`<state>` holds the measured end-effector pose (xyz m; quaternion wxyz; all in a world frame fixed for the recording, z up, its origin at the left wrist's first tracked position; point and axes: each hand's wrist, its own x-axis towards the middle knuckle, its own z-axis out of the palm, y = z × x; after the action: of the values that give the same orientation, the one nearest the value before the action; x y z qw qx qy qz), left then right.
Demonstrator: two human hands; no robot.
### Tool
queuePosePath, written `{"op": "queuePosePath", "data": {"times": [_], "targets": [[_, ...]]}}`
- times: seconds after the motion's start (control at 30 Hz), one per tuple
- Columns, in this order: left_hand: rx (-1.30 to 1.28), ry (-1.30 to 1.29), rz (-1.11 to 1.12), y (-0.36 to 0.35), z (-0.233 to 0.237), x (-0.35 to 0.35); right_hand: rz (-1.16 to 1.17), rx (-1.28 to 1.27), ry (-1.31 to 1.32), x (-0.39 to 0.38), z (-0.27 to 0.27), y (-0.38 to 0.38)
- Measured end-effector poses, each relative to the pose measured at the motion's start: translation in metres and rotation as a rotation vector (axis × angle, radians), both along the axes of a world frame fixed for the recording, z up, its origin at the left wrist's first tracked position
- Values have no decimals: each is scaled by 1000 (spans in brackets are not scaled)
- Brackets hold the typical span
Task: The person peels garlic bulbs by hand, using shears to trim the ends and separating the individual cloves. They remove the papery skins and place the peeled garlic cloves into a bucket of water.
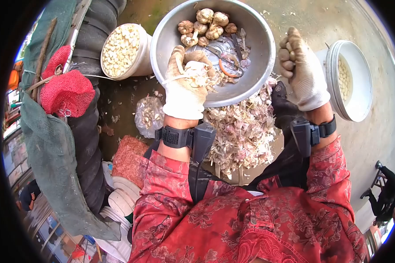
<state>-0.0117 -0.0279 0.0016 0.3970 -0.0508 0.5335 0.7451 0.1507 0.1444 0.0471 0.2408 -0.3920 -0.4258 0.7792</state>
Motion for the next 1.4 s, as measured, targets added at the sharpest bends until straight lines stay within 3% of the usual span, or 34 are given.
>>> {"op": "queuePosePath", "data": {"times": [0.13, 0.17, 0.2, 0.23, 0.3, 0.33, 0.43, 0.47, 0.57, 0.63, 0.7, 0.73, 0.8, 0.9, 0.97, 1.3, 1.4], "targets": [[63, 112, 4, 3, 8, 17, -253, 185, -19, 78, -9, 78], [69, 113, 2, 3, 5, 18, -435, 355, -212, 91, -2, 81], [46, 142, -46, 2, 2, 18, -454, 477, -410, 118, -16, 103], [25, 169, -93, 2, 2, 18, -289, 789, -1150, 127, 9, 100], [114, 18, -76, 6, 16, 29, -314, 863, -1201, 148, 7, 107], [194, -134, -56, 7, 22, 33, -320, 867, -1200, 150, 8, 105], [222, -145, -109, 7, 27, 49, -259, 629, -608, 132, 15, 69], [264, -278, -68, 8, 31, 56, -244, 571, -528, 112, 21, 45], [153, -171, -73, -1, 32, 77, 47, 350, -338, 75, 30, -26], [140, -68, -84, -11, 31, 88, 279, 497, -434, 59, 35, -69], [94, -172, -57, -21, 50, 101, 425, 688, -317, 52, 29, -99], [105, -91, -96, -28, 48, 110, 473, 685, -335, 53, 36, -110], [110, -248, -59, -35, 49, 113, 585, 731, -365, 54, 43, -124], [135, -346, 11, -49, 48, 120, 554, 542, -246, 53, 63, -144], [162, -378, 11, -62, 48, 126, 528, 760, -319, 55, 52, -156], [320, -470, 228, -96, 71, 150, 431, 892, -207, 68, 61, -208], [246, -394, 242, -104, 73, 152, 439, 908, -168, 71, 66, -216]]}}
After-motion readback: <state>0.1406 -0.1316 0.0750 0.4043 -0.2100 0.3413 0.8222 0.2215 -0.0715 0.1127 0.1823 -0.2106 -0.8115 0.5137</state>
